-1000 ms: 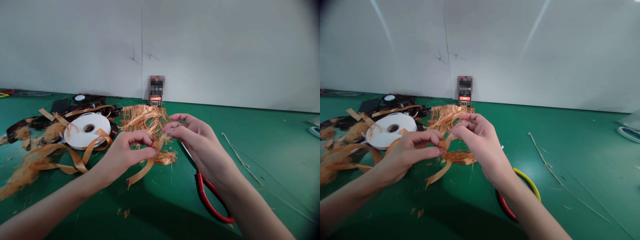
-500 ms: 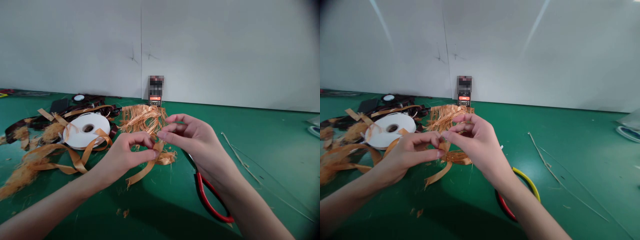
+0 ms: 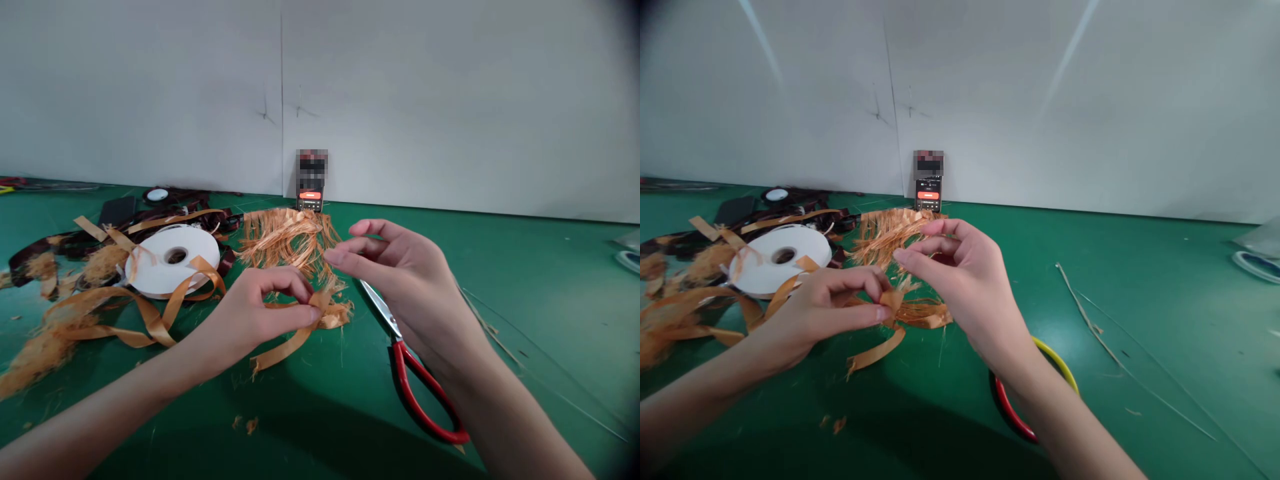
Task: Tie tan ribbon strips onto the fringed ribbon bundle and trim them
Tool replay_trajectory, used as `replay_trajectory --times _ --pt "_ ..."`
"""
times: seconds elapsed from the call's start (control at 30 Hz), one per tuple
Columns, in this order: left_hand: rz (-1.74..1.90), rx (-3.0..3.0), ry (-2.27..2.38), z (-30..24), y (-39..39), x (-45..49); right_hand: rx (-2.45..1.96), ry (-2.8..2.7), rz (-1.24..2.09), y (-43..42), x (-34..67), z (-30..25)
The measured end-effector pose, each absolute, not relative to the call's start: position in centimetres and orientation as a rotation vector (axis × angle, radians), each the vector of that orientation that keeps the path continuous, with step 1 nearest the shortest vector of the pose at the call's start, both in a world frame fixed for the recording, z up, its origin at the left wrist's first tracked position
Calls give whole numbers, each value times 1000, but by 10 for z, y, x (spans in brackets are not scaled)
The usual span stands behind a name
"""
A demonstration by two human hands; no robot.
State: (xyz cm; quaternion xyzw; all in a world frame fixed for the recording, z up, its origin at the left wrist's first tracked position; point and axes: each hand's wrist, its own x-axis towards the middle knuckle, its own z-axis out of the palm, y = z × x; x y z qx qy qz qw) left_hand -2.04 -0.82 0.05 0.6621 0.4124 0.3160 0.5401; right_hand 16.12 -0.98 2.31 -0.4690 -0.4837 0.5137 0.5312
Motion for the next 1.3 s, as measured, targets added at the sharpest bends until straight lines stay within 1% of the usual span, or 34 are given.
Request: replay_trajectory --times 0.17,0.3,0.43,0.57,0.83,1.13,1.3 --pt "862 1517 961 -2 -8 -20 -1173 -1188 1203 -11 161 25" --pt "974 1425 915 -1 -10 -18 -1213 -1266 1318 -14 162 29" --pt "1009 1405 889 0 -12 -18 -1159 -1253 1391 -18 161 31" --pt "1001 1416 882 -1 -12 -19 -1158 -1276 1387 -19 161 32" --pt "1108 1447 919 -4 -10 -20 -1244 -1383 1301 -20 163 30" --pt "1078 1332 897 -4 -12 -19 -1241 -1403 1326 -17 164 28" --pt "1030 1398 930 -3 -12 -18 -1295 -1425 1304 -17 163 29"
